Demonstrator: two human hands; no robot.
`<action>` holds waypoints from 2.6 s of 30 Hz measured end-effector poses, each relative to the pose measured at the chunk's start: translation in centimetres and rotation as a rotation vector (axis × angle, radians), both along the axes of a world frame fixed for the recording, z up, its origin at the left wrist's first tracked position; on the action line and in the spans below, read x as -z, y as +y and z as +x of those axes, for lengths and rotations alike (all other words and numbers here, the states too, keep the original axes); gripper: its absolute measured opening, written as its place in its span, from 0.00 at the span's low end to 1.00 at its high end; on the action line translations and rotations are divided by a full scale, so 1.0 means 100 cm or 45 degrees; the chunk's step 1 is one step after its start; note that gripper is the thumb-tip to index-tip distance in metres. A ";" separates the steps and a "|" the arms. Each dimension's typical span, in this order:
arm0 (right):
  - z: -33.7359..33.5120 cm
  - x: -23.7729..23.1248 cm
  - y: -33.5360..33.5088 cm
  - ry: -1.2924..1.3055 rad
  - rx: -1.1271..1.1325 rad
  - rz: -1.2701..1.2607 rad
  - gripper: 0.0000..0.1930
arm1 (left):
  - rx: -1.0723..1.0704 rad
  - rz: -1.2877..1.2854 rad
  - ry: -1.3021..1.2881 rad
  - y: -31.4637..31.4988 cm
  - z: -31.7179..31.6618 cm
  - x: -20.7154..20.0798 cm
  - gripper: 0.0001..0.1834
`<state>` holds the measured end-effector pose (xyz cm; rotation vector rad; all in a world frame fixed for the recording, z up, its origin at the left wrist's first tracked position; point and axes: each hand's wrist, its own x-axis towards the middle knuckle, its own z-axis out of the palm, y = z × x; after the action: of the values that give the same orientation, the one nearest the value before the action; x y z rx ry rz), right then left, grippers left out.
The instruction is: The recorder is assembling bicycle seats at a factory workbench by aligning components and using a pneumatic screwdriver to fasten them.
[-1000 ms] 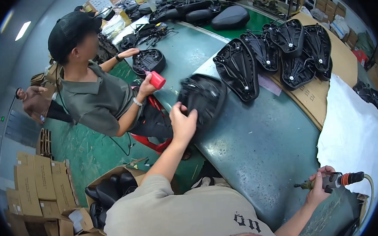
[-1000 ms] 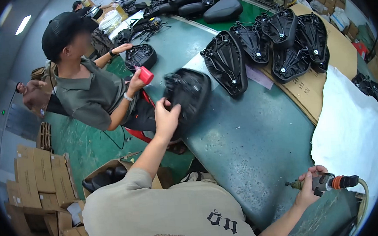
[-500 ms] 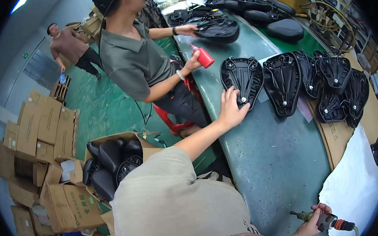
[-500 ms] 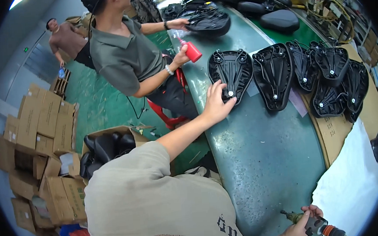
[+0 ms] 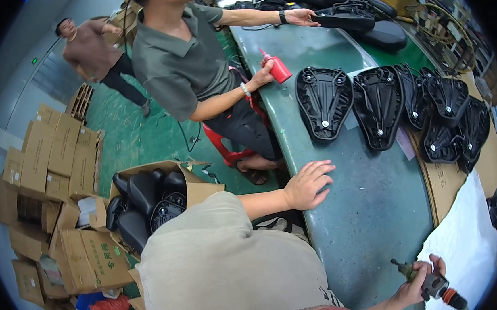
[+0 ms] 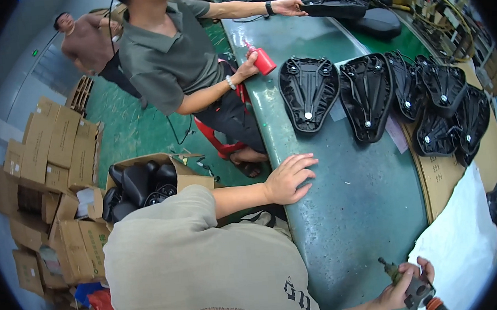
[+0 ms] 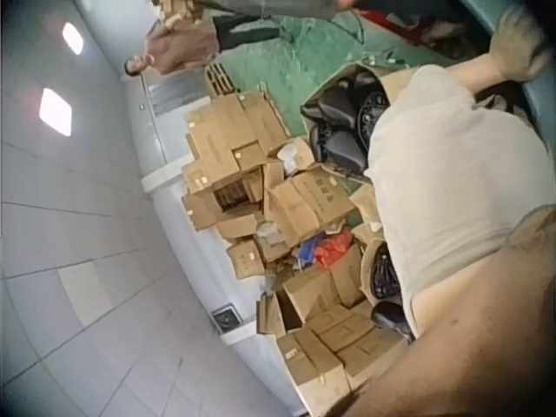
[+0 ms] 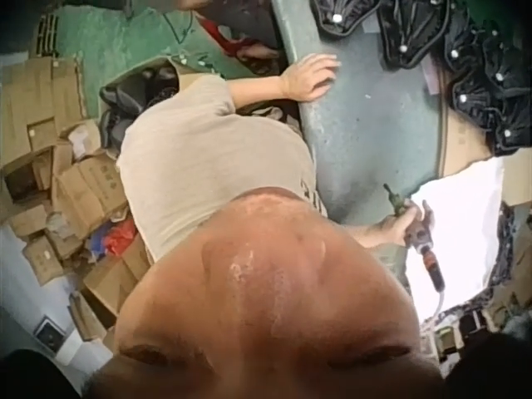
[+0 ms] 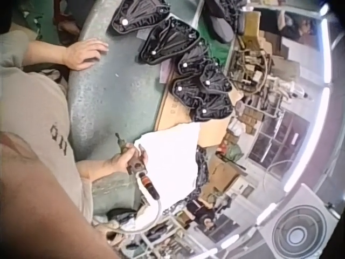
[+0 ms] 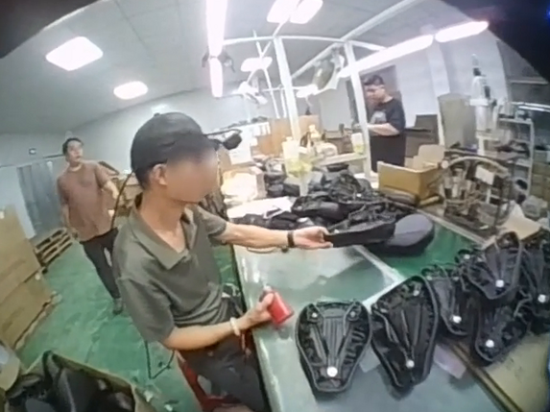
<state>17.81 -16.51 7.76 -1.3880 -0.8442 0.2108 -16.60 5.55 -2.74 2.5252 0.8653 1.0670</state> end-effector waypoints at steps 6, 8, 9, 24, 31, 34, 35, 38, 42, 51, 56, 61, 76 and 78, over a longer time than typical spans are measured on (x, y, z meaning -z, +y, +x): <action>0.007 0.035 0.011 0.119 -0.051 0.014 0.25 | 0.026 -0.024 0.033 0.000 0.007 0.003 0.14; 0.010 0.035 0.014 0.136 -0.084 0.019 0.25 | 0.017 -0.025 0.050 0.000 0.005 0.002 0.13; 0.011 0.035 0.015 0.148 -0.107 0.029 0.25 | 0.007 -0.031 0.052 -0.001 0.005 0.003 0.13; 0.013 0.046 0.011 0.162 -0.062 0.081 0.24 | 0.023 -0.026 0.085 0.004 0.011 0.002 0.10; 0.000 0.035 0.015 0.124 0.064 0.136 0.23 | 0.054 -0.001 0.114 0.007 0.018 0.005 0.11; -0.007 0.029 0.011 0.145 0.110 0.160 0.23 | 0.112 0.000 0.093 0.005 0.026 0.002 0.12; -0.008 0.030 0.009 0.144 0.119 0.175 0.23 | 0.159 0.000 0.091 0.001 0.034 -0.005 0.12; -0.010 0.030 -0.004 0.131 0.128 0.254 0.22 | 0.525 -0.037 0.001 -0.014 0.066 -0.046 0.13; -0.010 0.036 -0.036 0.177 0.135 0.277 0.22 | 1.107 0.100 -0.286 -0.039 0.126 -0.127 0.13; -0.017 0.024 -0.131 0.061 0.585 0.143 0.22 | 1.965 0.001 -0.779 -0.120 0.186 -0.271 0.14; -0.019 0.019 -0.149 0.021 0.578 0.175 0.22 | 2.209 0.269 -0.886 -0.126 0.204 -0.296 0.18; -0.019 0.022 -0.151 0.049 0.614 0.212 0.21 | 2.096 0.114 -1.066 -0.127 0.188 -0.255 0.19; -0.025 0.023 -0.145 0.086 0.675 0.109 0.20 | 1.479 -0.005 0.191 -0.107 0.125 -0.074 0.07; -0.031 0.019 -0.145 0.038 0.656 0.092 0.19 | 1.469 -0.109 0.225 -0.110 0.118 -0.065 0.07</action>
<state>14.73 -31.02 5.82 -1.4821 -0.4421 -0.1938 -4.78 -5.45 3.78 2.3993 -0.5234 0.3924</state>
